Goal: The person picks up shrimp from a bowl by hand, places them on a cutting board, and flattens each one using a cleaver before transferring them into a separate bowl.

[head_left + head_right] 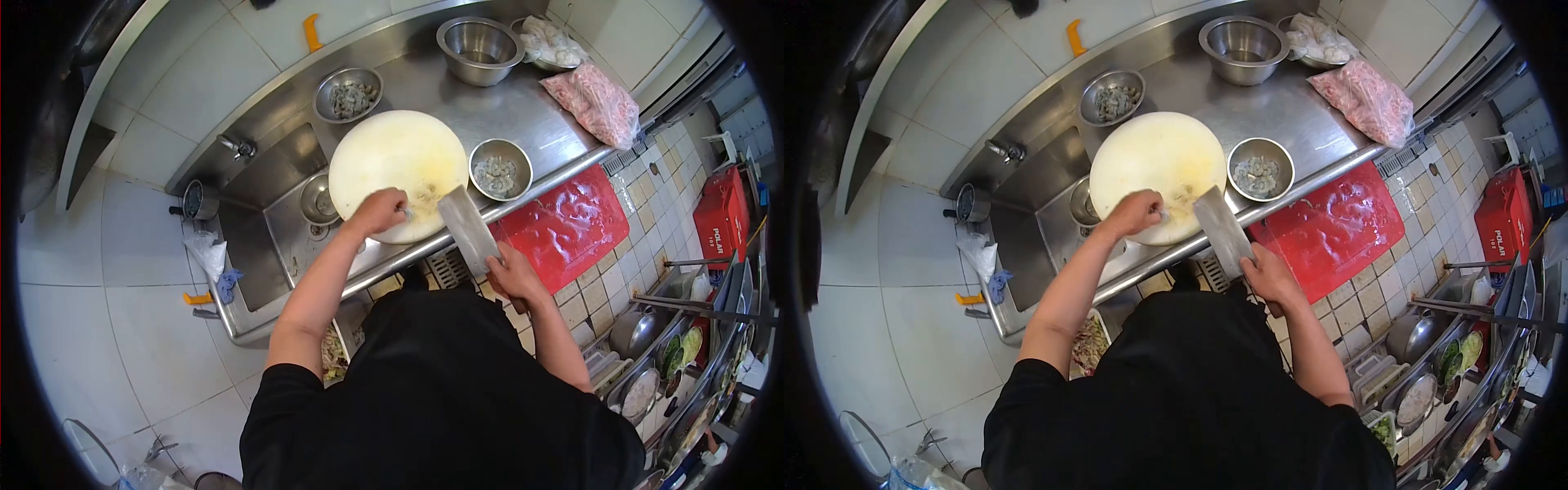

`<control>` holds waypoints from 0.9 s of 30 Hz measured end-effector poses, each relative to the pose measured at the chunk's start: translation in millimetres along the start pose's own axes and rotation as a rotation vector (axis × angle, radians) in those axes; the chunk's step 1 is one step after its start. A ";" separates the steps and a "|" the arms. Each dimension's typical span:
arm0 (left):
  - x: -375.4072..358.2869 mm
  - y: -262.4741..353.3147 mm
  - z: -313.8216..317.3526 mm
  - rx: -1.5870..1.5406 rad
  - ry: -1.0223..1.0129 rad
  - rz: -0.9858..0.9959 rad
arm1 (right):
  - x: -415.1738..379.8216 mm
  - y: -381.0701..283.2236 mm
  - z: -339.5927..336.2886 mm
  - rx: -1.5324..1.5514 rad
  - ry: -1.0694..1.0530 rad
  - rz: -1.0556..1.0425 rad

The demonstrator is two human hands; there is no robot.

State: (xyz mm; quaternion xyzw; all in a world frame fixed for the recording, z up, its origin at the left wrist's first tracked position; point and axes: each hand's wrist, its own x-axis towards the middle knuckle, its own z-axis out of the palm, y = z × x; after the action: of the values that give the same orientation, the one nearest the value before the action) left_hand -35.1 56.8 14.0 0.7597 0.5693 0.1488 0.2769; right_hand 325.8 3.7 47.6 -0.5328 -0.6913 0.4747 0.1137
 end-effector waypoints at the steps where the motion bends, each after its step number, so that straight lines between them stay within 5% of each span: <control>1: 12.9 -15.2 -11.0 0.008 0.041 -0.046 | -6.4 3.6 -4.3 0.016 0.044 0.004; 4: 49.8 -38.8 -72.3 0.019 0.272 -0.233 | -31.2 0.6 -23.2 0.233 0.051 0.223; 6: 76.1 -56.9 -112.0 0.071 0.397 -0.332 | -39.7 38.4 -20.9 0.238 0.151 0.166; 8: 92.0 -50.0 -126.4 0.284 0.690 -0.307 | -51.9 56.0 -23.7 0.241 0.256 0.108; 11: 127.3 -22.8 -112.2 0.304 0.693 -0.216 | -70.4 60.4 -31.6 0.420 0.333 0.214; 15: 178.1 31.5 -24.2 0.000 0.164 -0.052 | -92.0 71.6 -34.9 0.555 0.459 0.292; 17: 191.3 68.8 21.8 0.158 -0.051 0.066 | -99.8 73.0 -38.8 0.562 0.499 0.309; 22: 214.6 101.0 89.9 0.613 -0.270 0.122 | -121.9 69.2 -40.0 0.572 0.549 0.345; 27: 224.1 103.8 99.2 0.637 -0.341 0.116 | -138.0 86.0 -27.2 0.592 0.582 0.402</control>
State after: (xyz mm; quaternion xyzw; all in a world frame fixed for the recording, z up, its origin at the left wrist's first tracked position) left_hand 168.8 223.6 -24.3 0.8529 0.4885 -0.1492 0.1083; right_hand 454.0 -99.9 43.0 -0.7121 -0.3481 0.4948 0.3562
